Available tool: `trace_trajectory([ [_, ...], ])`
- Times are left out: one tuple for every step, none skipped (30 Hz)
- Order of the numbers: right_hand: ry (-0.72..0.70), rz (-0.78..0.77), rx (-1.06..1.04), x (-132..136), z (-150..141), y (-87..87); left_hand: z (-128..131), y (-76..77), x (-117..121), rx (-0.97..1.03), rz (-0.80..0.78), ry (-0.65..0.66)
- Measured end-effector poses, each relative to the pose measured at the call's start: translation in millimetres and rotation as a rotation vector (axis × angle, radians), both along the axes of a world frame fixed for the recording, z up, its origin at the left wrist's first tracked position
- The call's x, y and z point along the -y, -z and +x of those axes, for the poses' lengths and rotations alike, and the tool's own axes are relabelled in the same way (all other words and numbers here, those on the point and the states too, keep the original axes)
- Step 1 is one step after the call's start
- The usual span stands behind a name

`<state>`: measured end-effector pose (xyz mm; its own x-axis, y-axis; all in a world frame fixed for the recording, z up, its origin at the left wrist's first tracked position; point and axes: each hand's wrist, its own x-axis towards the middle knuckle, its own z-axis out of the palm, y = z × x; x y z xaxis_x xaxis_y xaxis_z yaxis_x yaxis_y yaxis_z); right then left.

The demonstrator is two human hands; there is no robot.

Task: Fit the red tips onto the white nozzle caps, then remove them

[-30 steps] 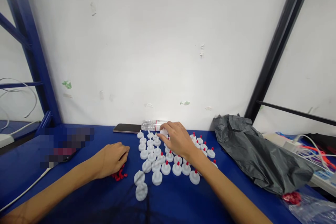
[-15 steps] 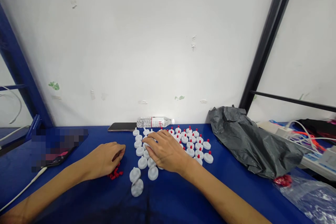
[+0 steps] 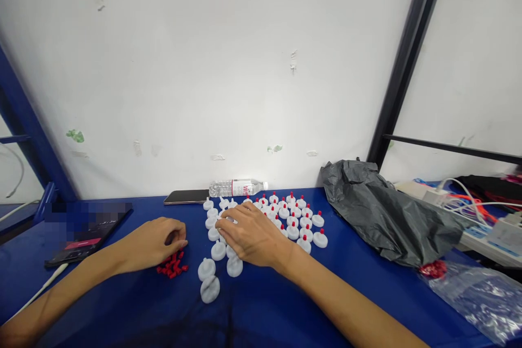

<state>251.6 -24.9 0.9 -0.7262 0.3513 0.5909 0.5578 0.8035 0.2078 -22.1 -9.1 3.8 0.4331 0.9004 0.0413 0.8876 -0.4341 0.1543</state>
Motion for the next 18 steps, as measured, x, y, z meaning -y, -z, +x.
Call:
trace_trajectory([
  [0.003, -0.004, 0.005, 0.0, 0.0, 0.5, -0.7, -0.6, 0.1, 0.008, -0.018, 0.006],
  [0.007, -0.009, 0.010, 0.0, 0.0, 0.8, -1.1, -0.8, 0.0, 0.015, -0.035, 0.011],
  [0.010, -0.014, 0.014, 0.1, -0.1, 1.0, -1.4, -0.7, -0.3, 0.022, -0.047, 0.015],
  [0.012, -0.018, 0.016, 0.3, -0.2, 1.0, -1.5, -0.4, -0.7, 0.029, -0.057, 0.017],
  [0.013, -0.020, 0.015, 0.5, -0.4, 0.9, -1.5, 0.0, -1.2, 0.037, -0.062, 0.018],
  [0.012, -0.022, 0.014, 0.8, -0.7, 0.7, -1.4, 0.4, -1.8, 0.044, -0.063, 0.019],
  [0.010, -0.022, 0.013, 1.1, -0.9, 0.6, -1.0, 0.5, -2.3, 0.054, -0.058, 0.020],
  [0.009, -0.022, 0.013, 1.4, -1.1, 0.5, -0.3, 0.4, -2.6, 0.064, -0.051, 0.019],
  [0.007, -0.025, 0.014, 1.6, -1.3, 0.6, 0.7, -0.1, -2.7, 0.076, -0.040, 0.019],
  [0.008, -0.030, 0.016, 1.7, -1.4, 0.9, 2.0, -1.0, -2.5, 0.085, -0.031, 0.018],
  [0.007, -0.037, 0.019, 1.6, -1.4, 1.3, 3.6, -2.3, -2.0, 0.101, -0.020, 0.021],
  [0.005, -0.047, 0.021, 1.3, -1.4, 1.8, 5.4, -3.8, -1.2, 0.126, -0.008, 0.028],
  [0.000, -0.059, 0.021, 0.9, -1.4, 2.5, 7.4, -5.2, -0.4, 0.164, 0.010, 0.040],
  [-0.009, -0.075, 0.019, 0.3, -1.3, 3.1, 9.5, -6.4, 0.4, 0.213, 0.035, 0.054],
  [-0.021, -0.089, 0.014, -0.3, -1.3, 3.7, 11.5, -7.1, 1.2, 0.270, 0.065, 0.068],
  [-0.032, -0.102, 0.008, -0.9, -1.4, 4.2, 13.5, -7.1, 1.8, 0.327, 0.099, 0.082],
  [-0.041, -0.110, 0.002, -1.3, -1.5, 4.6, 15.3, -6.4, 2.2, 0.376, 0.133, 0.100],
  [-0.046, -0.114, -0.003, -1.6, -1.6, 4.8, 16.9, -5.1, 2.4, 0.412, 0.160, 0.123],
])
